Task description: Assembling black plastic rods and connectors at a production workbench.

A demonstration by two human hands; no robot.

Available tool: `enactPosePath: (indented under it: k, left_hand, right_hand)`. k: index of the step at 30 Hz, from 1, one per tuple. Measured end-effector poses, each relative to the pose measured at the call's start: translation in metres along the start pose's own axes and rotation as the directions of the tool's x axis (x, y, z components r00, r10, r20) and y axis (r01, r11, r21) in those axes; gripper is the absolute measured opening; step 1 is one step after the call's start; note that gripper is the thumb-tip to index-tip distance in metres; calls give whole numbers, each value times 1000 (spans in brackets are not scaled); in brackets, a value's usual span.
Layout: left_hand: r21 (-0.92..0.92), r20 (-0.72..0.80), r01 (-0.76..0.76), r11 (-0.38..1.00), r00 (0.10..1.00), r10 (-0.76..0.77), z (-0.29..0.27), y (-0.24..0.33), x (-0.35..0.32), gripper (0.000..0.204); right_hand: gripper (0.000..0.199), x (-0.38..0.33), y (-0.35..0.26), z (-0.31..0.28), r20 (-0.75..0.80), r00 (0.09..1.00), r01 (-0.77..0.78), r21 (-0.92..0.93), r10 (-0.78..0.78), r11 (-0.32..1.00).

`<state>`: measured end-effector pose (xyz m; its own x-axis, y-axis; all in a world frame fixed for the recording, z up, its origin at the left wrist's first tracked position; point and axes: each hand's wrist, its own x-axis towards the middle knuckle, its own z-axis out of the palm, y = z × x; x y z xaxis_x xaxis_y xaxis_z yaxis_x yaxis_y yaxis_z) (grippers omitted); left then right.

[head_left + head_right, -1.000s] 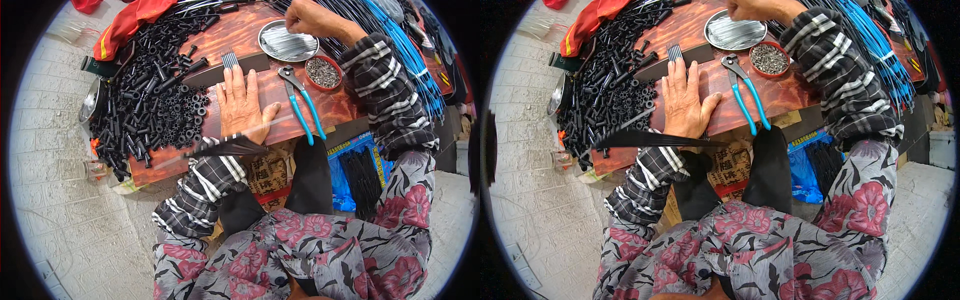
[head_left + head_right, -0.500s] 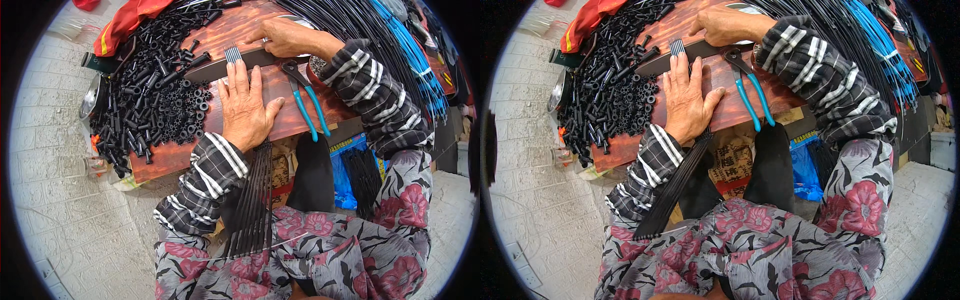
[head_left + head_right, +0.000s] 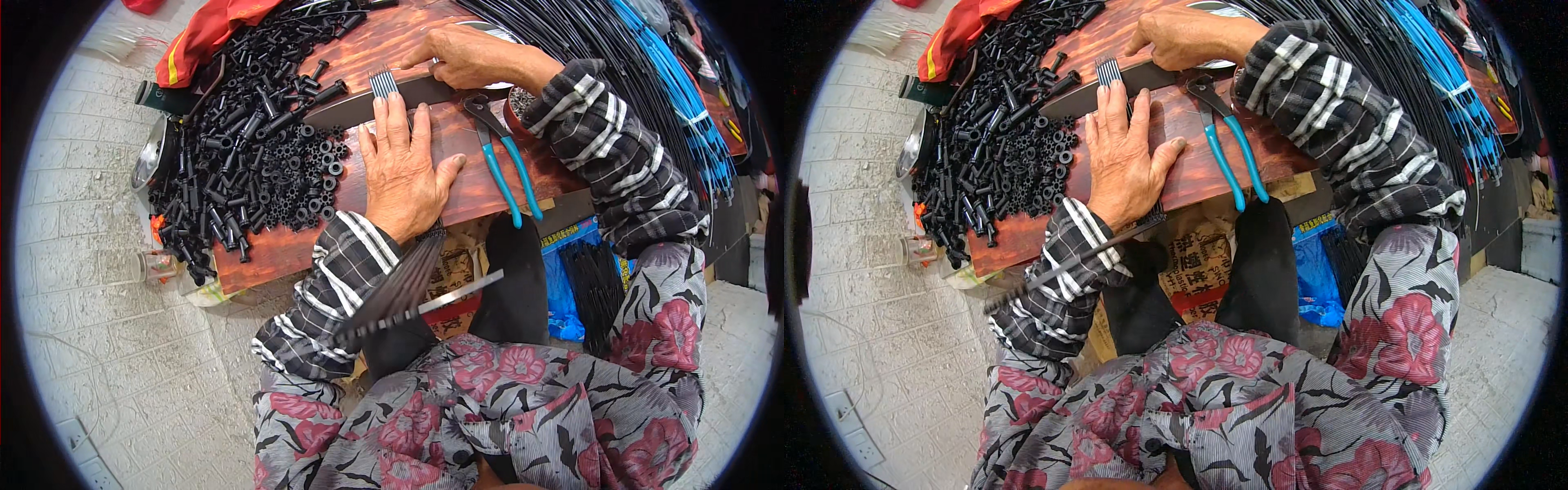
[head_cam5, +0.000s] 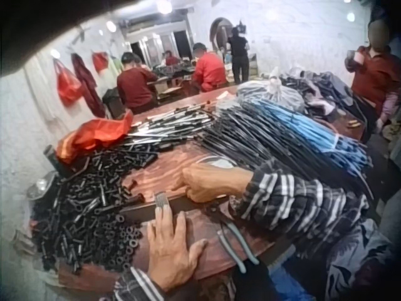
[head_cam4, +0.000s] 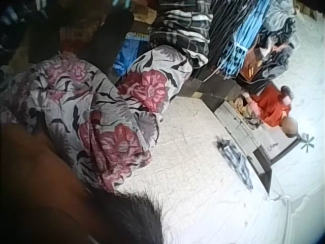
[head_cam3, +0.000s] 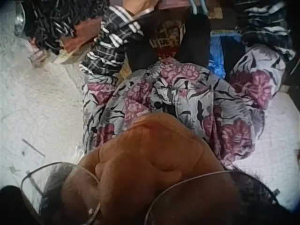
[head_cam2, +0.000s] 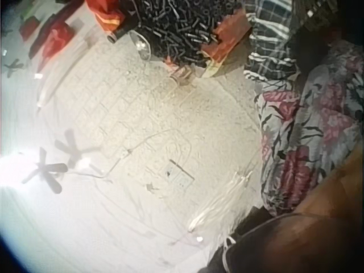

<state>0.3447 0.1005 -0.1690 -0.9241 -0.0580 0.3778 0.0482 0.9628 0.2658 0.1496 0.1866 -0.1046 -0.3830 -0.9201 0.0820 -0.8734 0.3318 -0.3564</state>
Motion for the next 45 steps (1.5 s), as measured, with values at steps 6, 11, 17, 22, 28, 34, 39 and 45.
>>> enactPosePath:
  k: [6,11,17,22,28,34,39,45]
  left_hand:
    - [24,0,50,998,999,-50,1,6,-1,72]
    - [34,-9,43,998,999,-42,1,3,-1,71]
    - [-2,-15,30,1000,999,-30,0,6,-1,68]
    - [-37,-1,6,999,1000,-6,-3,2,-2,74]
    - [-65,-2,11,998,1000,-11,-3,2,-3,74]
    - [-62,3,10,998,1000,-10,-3,2,-3,74]
    - [-54,0,2,999,1000,-2,-4,3,-3,74]
    - [-50,-10,-7,999,1000,6,-4,4,-4,74]
  right_hand:
    - [46,-3,1,1,37,999,4,-71,-1,997]
    - [43,-3,1,3,-29,998,48,-12,-48,999]
    - [39,2,13,8,-55,997,59,23,-57,998]
    - [39,-2,11,5,-63,993,98,28,-96,995]
    - [40,-4,3,0,-33,998,49,-43,-51,998]
    - [40,-6,9,5,-70,992,98,-52,-101,994]
    - [41,-7,6,3,-63,994,86,-82,-92,993]
    - [40,-10,-1,-2,-19,1000,23,-138,-26,990]
